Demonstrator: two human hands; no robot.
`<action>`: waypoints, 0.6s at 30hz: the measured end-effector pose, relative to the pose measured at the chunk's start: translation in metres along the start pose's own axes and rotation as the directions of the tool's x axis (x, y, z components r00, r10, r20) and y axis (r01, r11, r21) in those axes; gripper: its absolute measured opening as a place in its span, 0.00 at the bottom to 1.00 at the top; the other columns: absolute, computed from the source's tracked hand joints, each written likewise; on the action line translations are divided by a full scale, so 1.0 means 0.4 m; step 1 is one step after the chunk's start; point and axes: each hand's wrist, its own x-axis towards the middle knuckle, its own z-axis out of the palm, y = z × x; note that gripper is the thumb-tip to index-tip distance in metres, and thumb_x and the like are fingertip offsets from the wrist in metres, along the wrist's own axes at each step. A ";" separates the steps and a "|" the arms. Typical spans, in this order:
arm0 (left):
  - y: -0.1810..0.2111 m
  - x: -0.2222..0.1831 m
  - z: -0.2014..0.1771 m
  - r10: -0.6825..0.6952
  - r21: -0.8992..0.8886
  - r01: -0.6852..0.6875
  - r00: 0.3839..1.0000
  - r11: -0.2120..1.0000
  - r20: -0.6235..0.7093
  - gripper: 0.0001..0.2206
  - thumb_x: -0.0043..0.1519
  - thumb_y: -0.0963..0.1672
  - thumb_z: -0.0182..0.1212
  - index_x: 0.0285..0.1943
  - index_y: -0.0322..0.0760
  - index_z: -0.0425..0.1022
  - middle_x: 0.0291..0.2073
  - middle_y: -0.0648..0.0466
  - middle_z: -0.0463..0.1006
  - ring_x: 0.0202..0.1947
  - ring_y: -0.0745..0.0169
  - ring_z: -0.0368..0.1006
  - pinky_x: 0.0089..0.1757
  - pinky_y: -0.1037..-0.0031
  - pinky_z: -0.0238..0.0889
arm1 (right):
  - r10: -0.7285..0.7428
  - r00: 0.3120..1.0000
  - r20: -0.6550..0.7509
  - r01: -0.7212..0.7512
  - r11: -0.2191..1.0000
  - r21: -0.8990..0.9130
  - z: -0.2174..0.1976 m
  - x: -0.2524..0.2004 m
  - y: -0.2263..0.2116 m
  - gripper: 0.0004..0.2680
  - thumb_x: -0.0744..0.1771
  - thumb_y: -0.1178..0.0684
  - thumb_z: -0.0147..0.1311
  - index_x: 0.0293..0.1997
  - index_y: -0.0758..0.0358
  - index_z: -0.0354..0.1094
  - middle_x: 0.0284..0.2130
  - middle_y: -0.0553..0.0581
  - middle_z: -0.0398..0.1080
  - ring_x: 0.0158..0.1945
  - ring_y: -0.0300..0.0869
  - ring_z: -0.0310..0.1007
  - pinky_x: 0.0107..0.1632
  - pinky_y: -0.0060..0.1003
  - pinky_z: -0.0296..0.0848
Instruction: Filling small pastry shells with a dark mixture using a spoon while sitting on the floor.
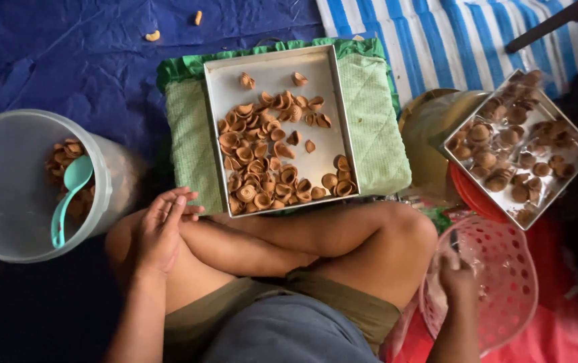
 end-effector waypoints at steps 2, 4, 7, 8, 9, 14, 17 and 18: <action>-0.006 -0.018 -0.009 0.019 -0.013 -0.019 1.000 1.000 0.002 0.13 0.69 0.41 0.53 0.60 0.28 0.70 0.51 0.44 0.76 0.43 0.57 0.75 0.43 0.74 0.67 | 0.016 0.999 0.029 -0.015 1.000 -0.013 0.041 0.004 0.040 0.23 0.67 0.39 0.56 0.62 0.71 0.69 0.53 0.76 0.73 0.54 0.65 0.73 0.55 0.54 0.71; -0.015 -0.039 -0.021 0.035 -0.023 -0.035 0.999 0.999 0.002 0.13 0.69 0.41 0.53 0.60 0.29 0.70 0.51 0.44 0.76 0.43 0.57 0.75 0.43 0.75 0.68 | 0.033 0.998 0.061 -0.031 0.999 -0.029 0.049 -0.023 0.044 0.24 0.64 0.40 0.61 0.62 0.66 0.69 0.54 0.74 0.73 0.55 0.63 0.72 0.57 0.54 0.71; -0.029 -0.062 -0.042 0.077 -0.035 -0.077 0.997 0.996 0.011 0.13 0.69 0.42 0.54 0.61 0.29 0.70 0.50 0.45 0.77 0.42 0.58 0.76 0.42 0.75 0.69 | 0.043 0.999 0.006 -0.043 0.998 -0.047 0.040 -0.068 0.024 0.15 0.66 0.40 0.59 0.51 0.57 0.77 0.44 0.65 0.78 0.47 0.56 0.75 0.48 0.50 0.73; -0.031 -0.070 -0.047 0.087 -0.037 -0.086 0.996 0.996 0.026 0.13 0.69 0.42 0.54 0.61 0.28 0.70 0.51 0.45 0.77 0.42 0.58 0.76 0.43 0.75 0.69 | 0.005 1.000 -0.015 -0.006 0.998 -0.068 0.048 -0.056 0.043 0.13 0.66 0.42 0.58 0.49 0.57 0.78 0.45 0.65 0.78 0.46 0.57 0.75 0.48 0.50 0.74; -0.032 -0.072 -0.050 0.102 -0.040 -0.100 0.994 0.994 0.042 0.13 0.69 0.42 0.53 0.61 0.28 0.69 0.51 0.44 0.77 0.42 0.58 0.77 0.43 0.75 0.69 | -0.035 0.999 -0.040 0.031 0.996 -0.086 0.056 -0.040 0.055 0.12 0.67 0.43 0.58 0.48 0.58 0.79 0.45 0.64 0.78 0.46 0.58 0.75 0.48 0.50 0.74; -0.030 -0.092 -0.045 0.135 -0.031 -0.134 0.990 0.991 0.044 0.13 0.69 0.41 0.53 0.61 0.28 0.69 0.50 0.44 0.77 0.41 0.58 0.77 0.43 0.75 0.70 | 0.024 0.998 -0.058 -0.036 0.976 -0.215 0.003 -0.082 0.038 0.22 0.66 0.41 0.54 0.62 0.68 0.69 0.54 0.72 0.74 0.56 0.64 0.73 0.55 0.57 0.71; -0.031 -0.100 -0.041 0.181 -0.014 -0.180 0.981 0.984 0.069 0.13 0.70 0.40 0.53 0.61 0.27 0.69 0.50 0.45 0.77 0.41 0.59 0.77 0.43 0.76 0.70 | 0.106 0.994 -0.023 -0.108 0.950 -0.292 0.010 -0.050 0.095 0.19 0.67 0.41 0.52 0.58 0.64 0.75 0.53 0.68 0.76 0.55 0.62 0.74 0.55 0.56 0.72; -0.031 -0.100 -0.041 0.198 -0.002 -0.198 0.977 0.980 0.082 0.13 0.70 0.40 0.52 0.61 0.27 0.69 0.50 0.45 0.77 0.41 0.59 0.77 0.43 0.77 0.70 | 0.106 0.993 -0.049 -0.115 0.963 -0.245 0.010 -0.048 0.105 0.16 0.67 0.45 0.49 0.58 0.54 0.76 0.53 0.62 0.77 0.54 0.58 0.75 0.52 0.55 0.74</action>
